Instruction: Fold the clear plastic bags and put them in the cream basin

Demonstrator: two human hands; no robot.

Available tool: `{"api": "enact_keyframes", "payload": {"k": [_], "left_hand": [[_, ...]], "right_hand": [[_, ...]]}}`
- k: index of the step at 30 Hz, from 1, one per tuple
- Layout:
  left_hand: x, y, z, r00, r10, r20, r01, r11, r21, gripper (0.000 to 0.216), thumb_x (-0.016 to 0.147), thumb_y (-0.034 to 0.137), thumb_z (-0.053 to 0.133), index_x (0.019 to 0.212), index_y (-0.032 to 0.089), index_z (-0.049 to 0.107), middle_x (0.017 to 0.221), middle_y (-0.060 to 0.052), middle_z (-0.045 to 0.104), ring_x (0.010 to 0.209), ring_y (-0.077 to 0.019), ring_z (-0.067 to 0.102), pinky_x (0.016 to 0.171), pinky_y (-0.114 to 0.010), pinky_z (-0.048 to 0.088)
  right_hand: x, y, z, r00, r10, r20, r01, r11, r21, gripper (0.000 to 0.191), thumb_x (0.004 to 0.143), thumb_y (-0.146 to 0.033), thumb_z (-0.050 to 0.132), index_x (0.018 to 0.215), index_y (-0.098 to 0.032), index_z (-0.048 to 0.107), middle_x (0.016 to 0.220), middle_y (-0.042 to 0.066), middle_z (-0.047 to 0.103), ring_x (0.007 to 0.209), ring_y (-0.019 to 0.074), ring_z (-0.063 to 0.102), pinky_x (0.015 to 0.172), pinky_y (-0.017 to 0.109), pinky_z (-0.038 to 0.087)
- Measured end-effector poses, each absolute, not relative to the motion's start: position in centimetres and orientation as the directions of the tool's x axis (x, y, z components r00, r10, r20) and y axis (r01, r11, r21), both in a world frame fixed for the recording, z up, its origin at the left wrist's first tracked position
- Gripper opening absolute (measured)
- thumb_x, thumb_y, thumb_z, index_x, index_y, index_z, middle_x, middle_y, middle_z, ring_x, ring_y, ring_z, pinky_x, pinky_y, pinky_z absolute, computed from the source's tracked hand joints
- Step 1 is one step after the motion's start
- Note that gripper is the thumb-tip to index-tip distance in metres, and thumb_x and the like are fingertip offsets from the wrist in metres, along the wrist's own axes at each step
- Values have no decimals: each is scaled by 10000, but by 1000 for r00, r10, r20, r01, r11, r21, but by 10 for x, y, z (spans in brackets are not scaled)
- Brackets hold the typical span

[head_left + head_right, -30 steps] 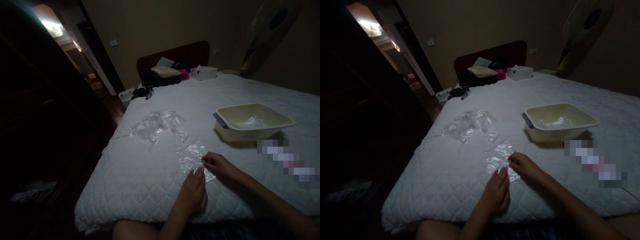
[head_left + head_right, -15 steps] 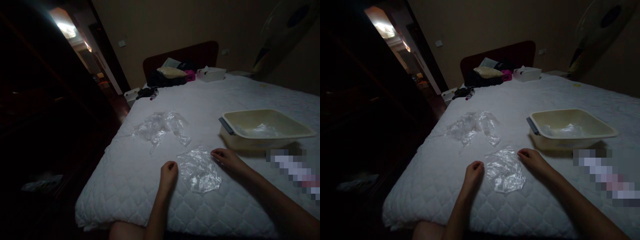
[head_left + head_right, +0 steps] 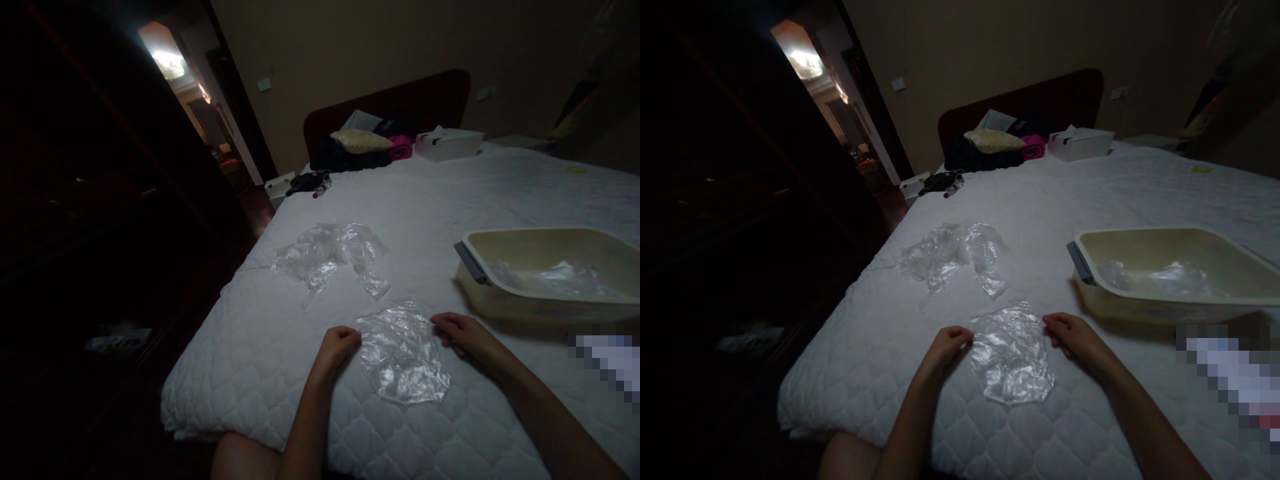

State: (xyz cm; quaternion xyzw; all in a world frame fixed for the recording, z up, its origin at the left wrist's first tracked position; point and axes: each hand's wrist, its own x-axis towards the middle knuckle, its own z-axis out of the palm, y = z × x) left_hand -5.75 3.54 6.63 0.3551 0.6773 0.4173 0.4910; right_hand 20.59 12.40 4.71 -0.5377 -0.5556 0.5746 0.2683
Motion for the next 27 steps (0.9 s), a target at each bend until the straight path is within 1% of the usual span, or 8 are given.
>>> {"api": "enact_keyframes", "payload": {"k": [2,4,7,10,15,22,27], "left_hand": [[-57,36,67,-277,882,-382,50,410,911,213,617,338,664,615,125,659,440,31,492,400,-66,380,422,-192,275],[-56,37,68,-282,876,-391,31,416,909,215,607,340,679,588,127,654,423,33,484,401,-70,389,420,-191,277],[-54,38,66,-285,874,-395,7,414,910,230,583,346,700,560,124,648,436,22,506,419,-76,414,425,-191,289],[-53,39,63,-290,877,-383,-15,396,918,232,554,341,716,568,118,652,504,0,561,456,-81,449,444,-190,304],[-53,38,59,-282,890,-358,-55,357,932,258,516,331,730,658,122,680,593,-21,611,527,-101,505,487,-195,335],[-55,39,51,-268,905,-332,-92,319,943,276,499,284,746,699,108,677,570,-8,589,508,-87,490,493,-192,335],[-53,37,46,-279,917,-286,-117,263,958,292,510,240,724,766,113,667,554,24,552,500,-69,466,496,-182,327]], "right_hand": [[207,124,50,-285,899,-333,278,-255,-926,390,695,-540,553,772,-159,594,622,29,596,372,56,383,340,206,266],[209,123,51,-316,891,-326,275,-243,-930,374,685,-537,573,731,-166,593,634,34,601,402,65,413,350,206,278],[211,123,50,-371,862,-345,305,-238,-922,359,680,-527,596,681,-168,592,564,8,561,415,67,417,357,197,273],[211,123,48,-387,852,-353,317,-237,-918,342,663,-494,631,745,-162,627,552,-6,544,437,72,434,368,192,276],[209,121,46,-370,879,-301,286,-201,-937,379,643,-475,656,849,-157,647,610,-1,566,489,91,469,425,216,342],[210,122,40,-409,879,-244,299,-124,-946,452,679,-524,612,941,-158,648,698,29,611,535,110,498,481,242,394],[207,119,41,-390,905,-172,329,-38,-944,403,692,-496,610,923,-168,653,688,27,621,536,118,502,494,253,402]]}}
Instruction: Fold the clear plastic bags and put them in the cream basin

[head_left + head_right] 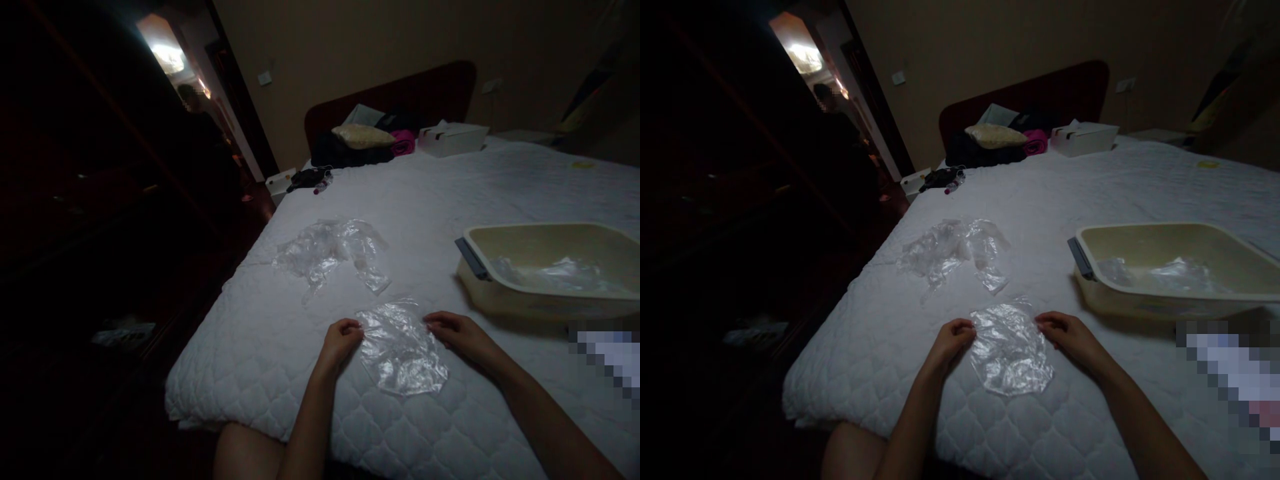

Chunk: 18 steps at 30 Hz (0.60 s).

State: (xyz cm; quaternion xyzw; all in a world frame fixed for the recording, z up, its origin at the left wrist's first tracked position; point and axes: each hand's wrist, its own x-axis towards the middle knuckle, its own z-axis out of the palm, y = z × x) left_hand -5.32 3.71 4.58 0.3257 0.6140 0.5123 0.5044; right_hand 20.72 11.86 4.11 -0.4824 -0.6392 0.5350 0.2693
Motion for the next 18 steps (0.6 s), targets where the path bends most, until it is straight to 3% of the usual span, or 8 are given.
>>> {"api": "enact_keyframes", "payload": {"k": [3,8,18], "left_hand": [[-53,35,46,-293,925,-240,-110,217,970,294,528,234,717,798,123,679,611,5,589,561,-89,506,538,-192,360],[-53,34,42,-300,935,-186,-87,167,982,167,535,229,711,668,131,682,660,-31,648,651,-143,564,642,-244,418],[-52,32,43,-315,935,-165,-52,156,986,134,564,230,686,664,140,688,652,-30,654,651,-151,566,643,-251,419]], "right_hand": [[204,115,46,-376,917,-133,354,10,-935,376,697,-505,595,875,-181,663,705,36,640,565,137,523,503,262,411],[203,113,48,-359,927,-111,365,30,-930,374,673,-536,596,784,-183,653,703,41,638,602,157,543,511,266,436],[203,114,46,-319,940,-121,286,-26,-958,382,634,-523,636,791,-176,663,726,52,659,615,168,572,562,291,472]]}}
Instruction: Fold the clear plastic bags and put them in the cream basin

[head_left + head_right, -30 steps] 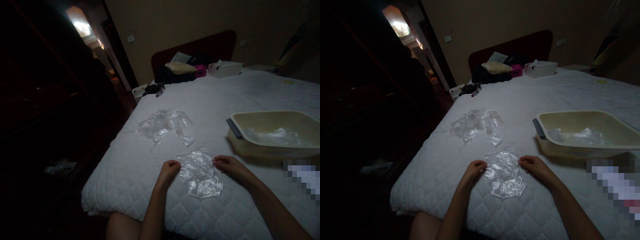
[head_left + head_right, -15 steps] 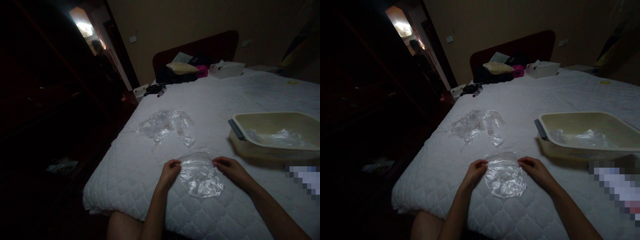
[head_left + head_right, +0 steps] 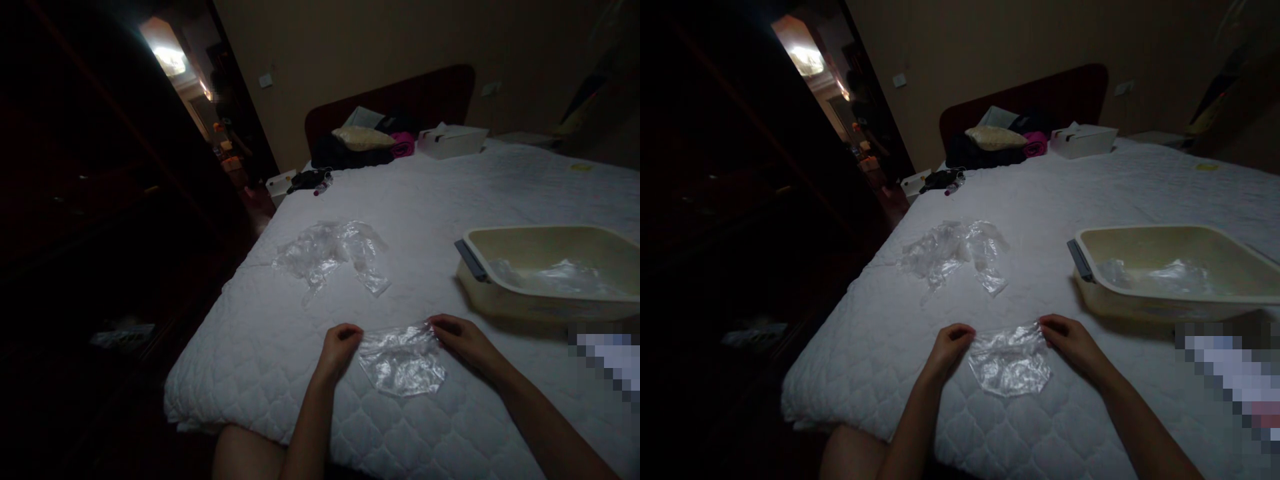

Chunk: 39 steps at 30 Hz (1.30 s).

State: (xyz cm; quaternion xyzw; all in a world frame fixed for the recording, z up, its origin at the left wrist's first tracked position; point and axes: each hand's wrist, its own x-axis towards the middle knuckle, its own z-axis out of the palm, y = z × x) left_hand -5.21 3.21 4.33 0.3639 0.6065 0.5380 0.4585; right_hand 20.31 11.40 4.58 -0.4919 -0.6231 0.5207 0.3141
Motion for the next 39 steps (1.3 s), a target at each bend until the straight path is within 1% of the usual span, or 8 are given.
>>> {"api": "enact_keyframes", "payload": {"k": [5,10,15,22,27,30,33,39], "left_hand": [[-52,31,46,-300,937,-181,-61,170,983,160,557,251,692,673,142,690,665,-34,653,657,-151,563,638,-248,414],[-55,30,45,-278,937,-212,-79,197,977,148,582,249,665,682,141,680,647,-22,623,601,-117,524,558,-206,374],[-58,27,46,-236,944,-232,-110,211,971,249,659,321,622,831,148,669,741,-21,611,510,-62,447,476,-178,310],[-54,24,49,-252,955,-157,-31,154,988,431,587,249,716,985,142,592,823,-9,581,486,-22,340,442,-157,259],[-64,18,55,-276,934,-226,-138,194,971,500,607,408,725,1026,186,569,962,-39,588,532,-27,448,487,-154,349],[-73,12,60,-319,903,-288,-129,259,957,425,611,475,707,872,159,595,732,4,582,463,-29,439,426,-146,311],[-78,6,63,-230,889,-395,-26,401,916,412,656,536,639,660,129,579,473,46,463,337,-30,339,336,-169,196],[-78,6,59,-35,859,-511,149,510,847,391,696,506,595,659,117,618,338,56,414,255,-54,332,295,-180,179]], "right_hand": [[207,114,47,-331,929,-164,272,-72,-959,421,660,-532,620,888,-182,666,812,70,666,638,172,585,549,284,467],[207,112,48,-333,923,-193,256,-108,-961,460,761,-574,476,918,-177,648,809,80,650,659,175,585,510,263,436],[202,110,49,-353,925,-138,353,-5,-935,388,712,-524,585,888,-183,637,831,78,655,686,186,584,584,296,464],[201,105,49,-360,929,-81,361,59,-931,422,698,-433,625,1024,-167,592,812,53,636,712,181,589,662,315,484],[204,105,49,-291,953,-84,277,-1,-961,511,657,-463,658,1073,-185,558,934,80,627,711,171,588,597,296,497],[212,107,49,-207,971,-119,291,-55,-955,452,651,-504,657,949,-168,600,849,78,633,699,174,592,575,280,485],[220,105,49,-271,925,-266,348,-163,-923,412,687,-541,608,801,-145,612,644,35,593,498,107,509,428,226,385],[216,92,52,-438,792,-424,371,-270,-888,425,697,-545,586,810,-136,603,529,-19,543,354,35,364,342,175,242]]}}
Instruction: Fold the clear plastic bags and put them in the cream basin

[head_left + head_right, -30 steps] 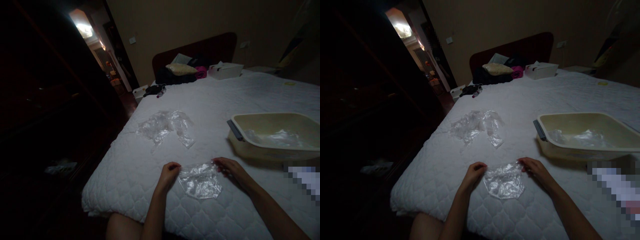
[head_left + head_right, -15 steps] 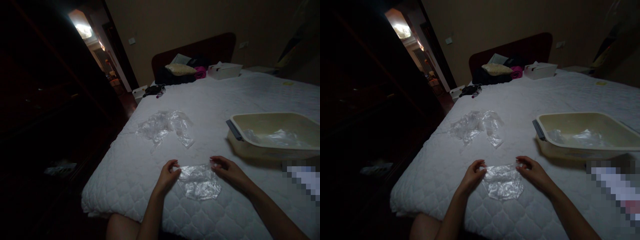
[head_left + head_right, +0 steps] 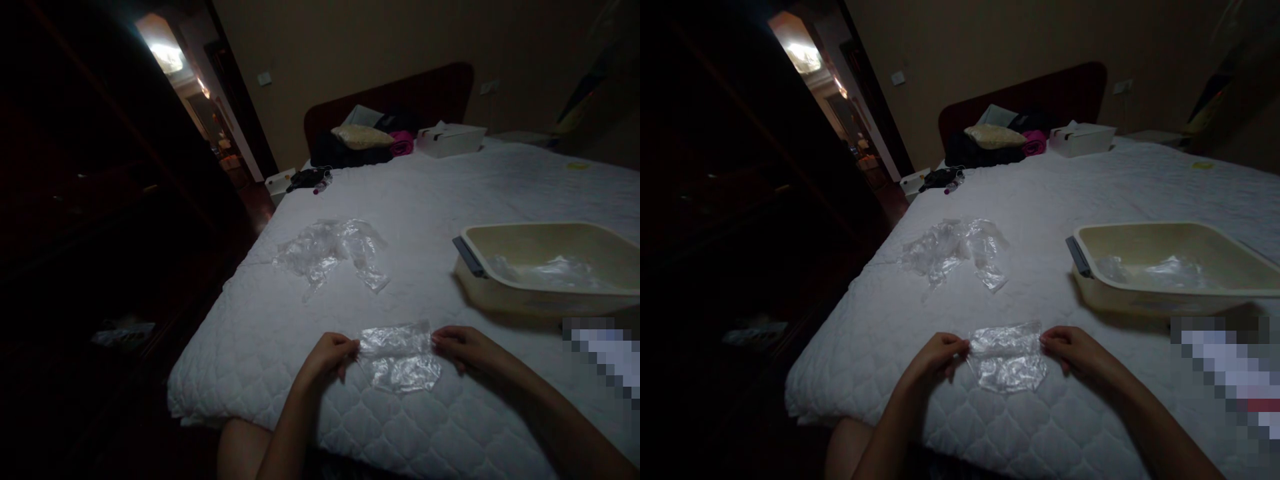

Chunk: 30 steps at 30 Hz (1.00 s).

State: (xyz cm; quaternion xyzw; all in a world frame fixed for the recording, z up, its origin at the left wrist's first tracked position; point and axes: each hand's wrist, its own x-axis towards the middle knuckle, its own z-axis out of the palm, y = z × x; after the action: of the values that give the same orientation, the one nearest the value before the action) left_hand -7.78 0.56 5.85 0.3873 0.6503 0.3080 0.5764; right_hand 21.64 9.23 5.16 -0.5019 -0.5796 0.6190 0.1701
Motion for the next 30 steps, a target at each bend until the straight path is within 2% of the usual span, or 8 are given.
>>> {"api": "enact_keyframes", "payload": {"k": [4,9,13,18,23,30], "left_hand": [[-78,10,54,0,847,-532,147,526,838,350,648,452,652,704,107,635,373,48,466,262,-52,369,295,-172,184],[-74,11,56,-16,850,-526,126,523,843,317,602,388,701,723,103,632,429,59,486,294,-40,390,301,-163,235],[-72,10,58,-7,857,-515,108,513,852,327,611,413,691,685,102,623,460,57,492,295,-29,371,294,-167,267],[-74,8,55,3,868,-497,72,495,866,358,547,380,743,741,105,620,534,47,537,324,-24,388,300,-160,288],[-71,5,51,-6,889,-458,30,458,888,349,517,334,754,742,104,619,519,45,534,333,-23,371,296,-154,272],[-65,-1,46,-85,927,-366,19,368,929,285,575,330,701,740,107,632,513,48,511,347,-35,353,311,-169,281]], "right_hand": [[212,88,53,-451,753,-480,416,-298,-859,407,704,-536,568,802,-141,591,418,-52,480,289,26,284,307,169,156],[212,89,49,-452,750,-484,369,-337,-866,367,688,-477,591,828,-138,597,491,-28,539,329,28,351,315,153,193],[211,89,49,-456,745,-486,363,-344,-866,399,657,-472,620,870,-136,589,594,5,602,356,37,398,313,160,225],[209,87,50,-467,758,-455,342,-319,-884,415,643,-475,643,886,-150,553,505,-53,518,345,45,390,312,165,206],[202,84,48,-458,776,-432,316,-313,-896,388,606,-470,669,820,-174,538,481,-87,455,329,38,354,316,173,190],[191,77,56,-448,846,-290,270,-181,-946,300,629,-451,632,648,-169,533,517,-59,457,411,56,391,385,193,309]]}}
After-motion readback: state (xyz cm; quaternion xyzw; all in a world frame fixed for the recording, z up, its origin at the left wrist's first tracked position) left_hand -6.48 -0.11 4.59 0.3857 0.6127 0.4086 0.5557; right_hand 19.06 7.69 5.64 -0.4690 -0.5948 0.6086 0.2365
